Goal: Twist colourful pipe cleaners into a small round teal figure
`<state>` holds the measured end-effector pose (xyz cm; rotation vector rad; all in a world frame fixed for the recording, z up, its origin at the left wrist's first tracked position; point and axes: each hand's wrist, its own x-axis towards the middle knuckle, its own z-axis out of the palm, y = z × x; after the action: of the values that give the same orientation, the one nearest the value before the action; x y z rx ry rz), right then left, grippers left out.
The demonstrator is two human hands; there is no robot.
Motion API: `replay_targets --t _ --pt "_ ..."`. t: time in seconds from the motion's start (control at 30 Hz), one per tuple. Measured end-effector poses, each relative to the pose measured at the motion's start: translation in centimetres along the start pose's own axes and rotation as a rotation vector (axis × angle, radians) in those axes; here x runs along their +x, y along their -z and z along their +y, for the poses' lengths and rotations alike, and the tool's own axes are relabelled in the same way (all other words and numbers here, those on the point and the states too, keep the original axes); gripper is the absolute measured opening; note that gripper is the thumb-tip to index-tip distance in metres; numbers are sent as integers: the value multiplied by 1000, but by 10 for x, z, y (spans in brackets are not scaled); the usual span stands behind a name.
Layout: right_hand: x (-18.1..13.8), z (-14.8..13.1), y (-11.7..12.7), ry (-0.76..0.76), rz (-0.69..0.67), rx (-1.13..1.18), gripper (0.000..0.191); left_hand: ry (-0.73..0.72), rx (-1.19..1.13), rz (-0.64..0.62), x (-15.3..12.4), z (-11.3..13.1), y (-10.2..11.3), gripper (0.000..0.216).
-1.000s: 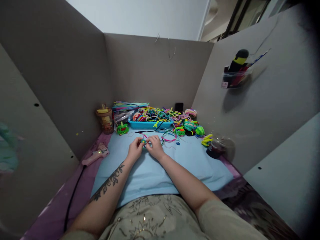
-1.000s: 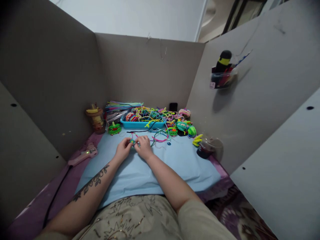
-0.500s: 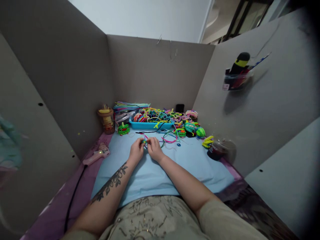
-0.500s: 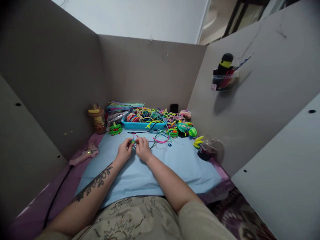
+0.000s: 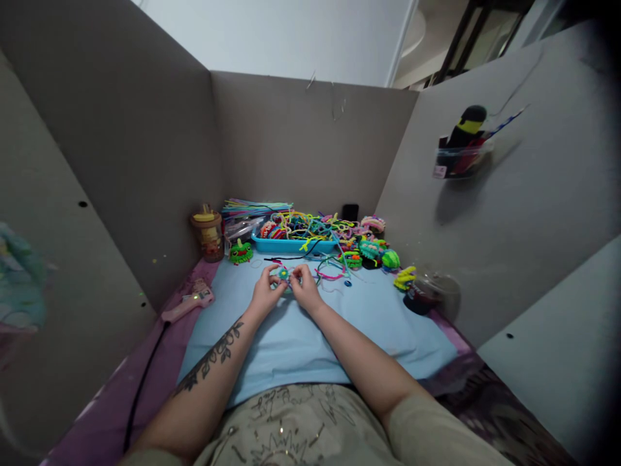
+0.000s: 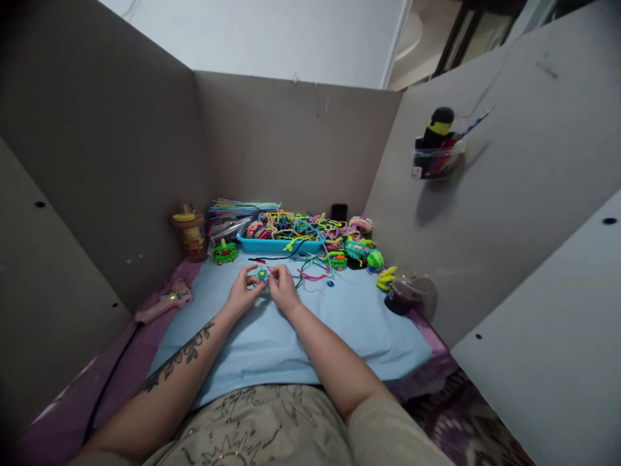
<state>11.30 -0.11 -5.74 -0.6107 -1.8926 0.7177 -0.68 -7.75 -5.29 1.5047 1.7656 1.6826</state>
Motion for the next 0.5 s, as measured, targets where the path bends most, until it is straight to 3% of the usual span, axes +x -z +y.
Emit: replay_targets --t 0.2,0.33,0.5 --pt "0 -5 2 84 -24 -102 5 30 48 -3 -1 1 -1 50" --pt "0 -7 3 134 -40 -169 13 -10 182 -11 -4 3 0 47" --pt "-1 -5 0 26 -99 99 10 -40 245 41 -6 5 3 45"
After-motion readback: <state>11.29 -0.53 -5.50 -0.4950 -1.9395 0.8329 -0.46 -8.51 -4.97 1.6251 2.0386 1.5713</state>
